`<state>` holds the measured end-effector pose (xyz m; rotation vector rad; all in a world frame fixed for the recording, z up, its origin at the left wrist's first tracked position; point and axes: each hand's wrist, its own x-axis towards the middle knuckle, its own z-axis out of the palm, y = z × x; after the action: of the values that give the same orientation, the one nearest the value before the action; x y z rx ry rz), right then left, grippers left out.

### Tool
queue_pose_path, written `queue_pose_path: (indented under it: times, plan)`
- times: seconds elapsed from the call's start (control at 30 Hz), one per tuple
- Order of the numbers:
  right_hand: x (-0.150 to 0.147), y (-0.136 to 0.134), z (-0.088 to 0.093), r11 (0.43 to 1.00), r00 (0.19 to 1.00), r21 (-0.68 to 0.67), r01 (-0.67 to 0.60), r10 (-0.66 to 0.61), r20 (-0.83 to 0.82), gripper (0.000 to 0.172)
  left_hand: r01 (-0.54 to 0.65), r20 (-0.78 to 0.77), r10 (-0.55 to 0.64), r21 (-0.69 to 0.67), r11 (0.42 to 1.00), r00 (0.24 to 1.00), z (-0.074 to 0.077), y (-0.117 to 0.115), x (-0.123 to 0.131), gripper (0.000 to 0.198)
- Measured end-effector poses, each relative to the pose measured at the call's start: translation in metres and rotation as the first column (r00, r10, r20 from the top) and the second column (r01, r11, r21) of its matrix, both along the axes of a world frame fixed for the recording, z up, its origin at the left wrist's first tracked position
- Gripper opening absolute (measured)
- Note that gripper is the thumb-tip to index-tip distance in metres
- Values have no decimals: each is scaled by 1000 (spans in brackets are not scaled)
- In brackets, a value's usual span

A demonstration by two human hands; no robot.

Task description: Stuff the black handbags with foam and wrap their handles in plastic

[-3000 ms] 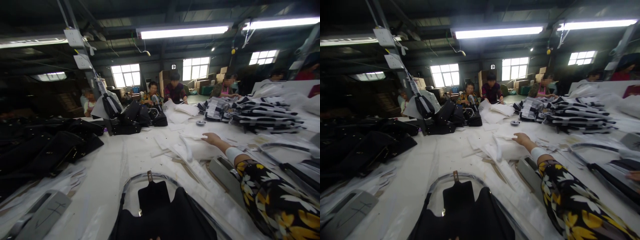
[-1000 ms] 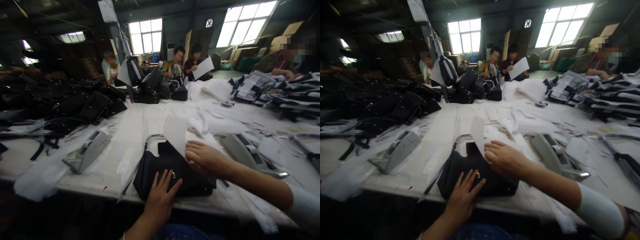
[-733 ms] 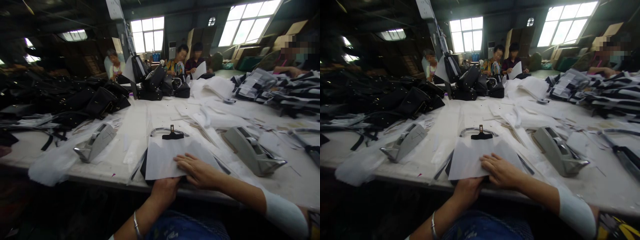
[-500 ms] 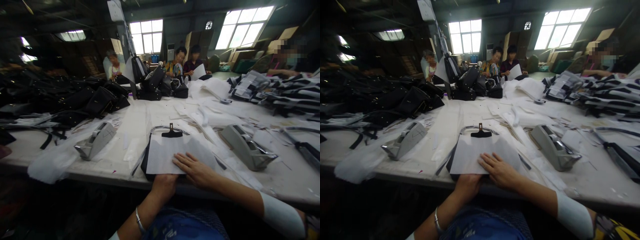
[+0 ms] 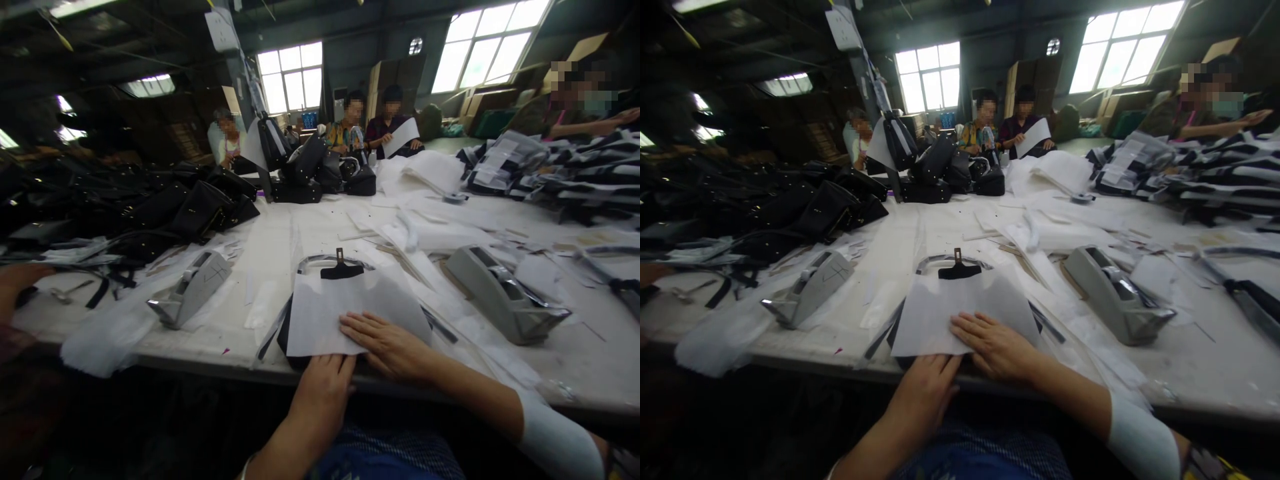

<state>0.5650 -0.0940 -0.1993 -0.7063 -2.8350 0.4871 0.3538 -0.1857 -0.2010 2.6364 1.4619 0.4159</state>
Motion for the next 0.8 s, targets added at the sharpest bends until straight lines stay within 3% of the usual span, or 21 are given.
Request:
queue_pose_path:
  times: [0.07, 0.13, 0.2, 0.27, 0.37, 0.47, 0.57, 0.8]
  plan:
    - [-2, 0, 0, 1000, 1000, -4, 12, -12, -20, 58, 44, 4, -44, -75, 996, 999, 31, -11, -2, 37]
    - [-4, -1, 0, 1000, 999, -2, 17, -17, -38, 55, 48, 36, -43, -171, 984, 998, 57, -6, -1, 22]
    - [-5, -1, 1, 1000, 998, -3, 14, -14, -57, 53, 44, 73, -33, -152, 987, 997, 66, 14, 0, 22]
    - [-4, 0, 2, 1000, 996, -23, 8, -10, -85, 54, 93, 93, -89, -39, 995, 992, 56, 44, -1, 28]
    - [1, 6, 5, 992, 988, -127, 21, -40, -147, 55, 117, 76, -116, -12, 993, 990, 22, 80, -10, 44]
    - [6, 15, 7, 967, 944, -220, 129, -187, -271, 43, 102, 83, -100, -16, 995, 991, -2, 88, -18, 53]
    - [9, 21, 7, 964, 917, -180, 195, -244, -316, 34, 82, 87, -82, 0, 997, 993, -8, 81, -21, 54]
    - [7, 21, 8, 984, 985, 45, 170, -168, -48, 40, 61, 113, -61, -1, 998, 992, -10, 80, -20, 52]
